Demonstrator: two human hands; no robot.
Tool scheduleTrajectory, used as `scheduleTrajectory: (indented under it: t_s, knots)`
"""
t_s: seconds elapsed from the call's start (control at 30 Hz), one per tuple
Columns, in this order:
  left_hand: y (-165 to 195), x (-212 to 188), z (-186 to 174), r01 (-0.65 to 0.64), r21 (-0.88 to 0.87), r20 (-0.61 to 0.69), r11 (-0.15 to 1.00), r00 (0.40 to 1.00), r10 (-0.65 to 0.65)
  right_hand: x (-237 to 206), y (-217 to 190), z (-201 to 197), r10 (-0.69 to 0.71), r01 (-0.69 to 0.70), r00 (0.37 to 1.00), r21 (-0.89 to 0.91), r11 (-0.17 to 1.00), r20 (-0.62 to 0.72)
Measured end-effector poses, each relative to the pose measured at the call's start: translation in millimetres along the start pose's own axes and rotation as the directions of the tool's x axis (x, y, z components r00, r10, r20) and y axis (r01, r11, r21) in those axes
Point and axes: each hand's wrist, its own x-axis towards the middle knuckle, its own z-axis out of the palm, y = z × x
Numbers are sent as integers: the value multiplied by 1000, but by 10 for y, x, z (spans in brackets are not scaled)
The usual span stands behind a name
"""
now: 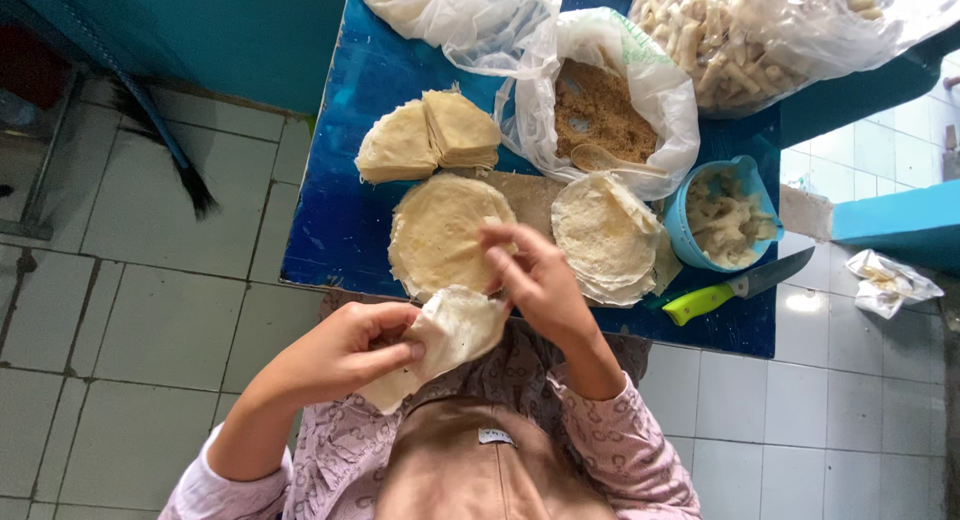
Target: The person sits at a small blue table and peels apart thin, round pastry wrapper sheets one at a time, smoothing and stacking them on a cutting board. At the end, the person holds the stacked sheets steady and slices through them with a knife.
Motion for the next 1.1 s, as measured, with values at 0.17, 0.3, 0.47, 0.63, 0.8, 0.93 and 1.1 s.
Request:
scheduleTrajectory:
  t_s: [0.17, 0.3, 0.47, 0.63, 0.8, 0.93, 1.1]
  knots:
    - [255, -88, 9, -79, 101, 28, 992, 997, 76, 112, -18, -62, -64, 46, 973, -84, 995, -222]
    - [446, -108, 79, -91, 105, 33, 990, 996, 88, 16, 21, -61, -364, 263, 898, -365, 893, -245]
    - [559, -140, 166, -32, -142, 82, 989, 996, 44, -272, 38, -95, -302, 218, 923, 322, 921, 238]
    - [484, -90, 149, -30, -129, -2, 991, 1000, 30, -338, 18, -53, -285, 88, 902, 510, 856, 323]
    - [418, -168, 132, -13, -69, -132, 998, 991, 4, -154, 1, 19, -590, 413, 804, -789, 455, 81]
    - [516, -189, 140, -32, -128, -141, 991, 990, 13, -66, 8, -14, -581, 390, 798, -871, 297, 159]
    - [717, -33, 260, -107, -218, -131, 970, 988, 80, -47, 113, -47, -618, 329, 777, -915, 232, 123]
